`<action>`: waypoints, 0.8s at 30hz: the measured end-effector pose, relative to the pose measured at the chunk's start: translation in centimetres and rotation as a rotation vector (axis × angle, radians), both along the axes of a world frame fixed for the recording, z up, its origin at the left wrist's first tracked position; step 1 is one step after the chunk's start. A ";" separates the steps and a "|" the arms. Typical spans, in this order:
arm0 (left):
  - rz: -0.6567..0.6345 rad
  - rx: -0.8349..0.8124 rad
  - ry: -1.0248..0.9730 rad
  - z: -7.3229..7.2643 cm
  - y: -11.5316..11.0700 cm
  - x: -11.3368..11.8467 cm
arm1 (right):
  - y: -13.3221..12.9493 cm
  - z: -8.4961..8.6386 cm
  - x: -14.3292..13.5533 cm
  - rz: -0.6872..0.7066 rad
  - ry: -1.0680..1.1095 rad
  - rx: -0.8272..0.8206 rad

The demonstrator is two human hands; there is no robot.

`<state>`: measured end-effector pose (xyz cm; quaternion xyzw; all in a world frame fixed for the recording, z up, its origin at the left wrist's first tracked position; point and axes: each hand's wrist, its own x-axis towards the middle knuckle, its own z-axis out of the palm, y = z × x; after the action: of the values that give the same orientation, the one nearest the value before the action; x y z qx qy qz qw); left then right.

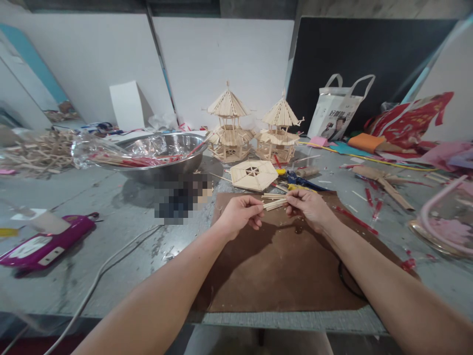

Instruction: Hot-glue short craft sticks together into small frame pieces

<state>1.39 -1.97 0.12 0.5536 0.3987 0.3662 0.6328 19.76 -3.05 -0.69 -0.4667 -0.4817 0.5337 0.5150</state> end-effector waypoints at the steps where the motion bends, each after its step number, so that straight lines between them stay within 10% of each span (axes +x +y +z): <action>1: 0.001 0.000 0.000 0.0 0.0 0.0 | 0.0 0.0 0.0 -0.001 -0.001 -0.001; 24: -0.015 -0.112 -0.058 -0.1 0.2 -0.3 | 0.1 -0.2 0.0 -0.071 -0.019 0.015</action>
<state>1.09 -1.77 -0.03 0.5093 0.3959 0.3547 0.6768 19.75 -2.90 -0.85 -0.4848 -0.4737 0.5071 0.5323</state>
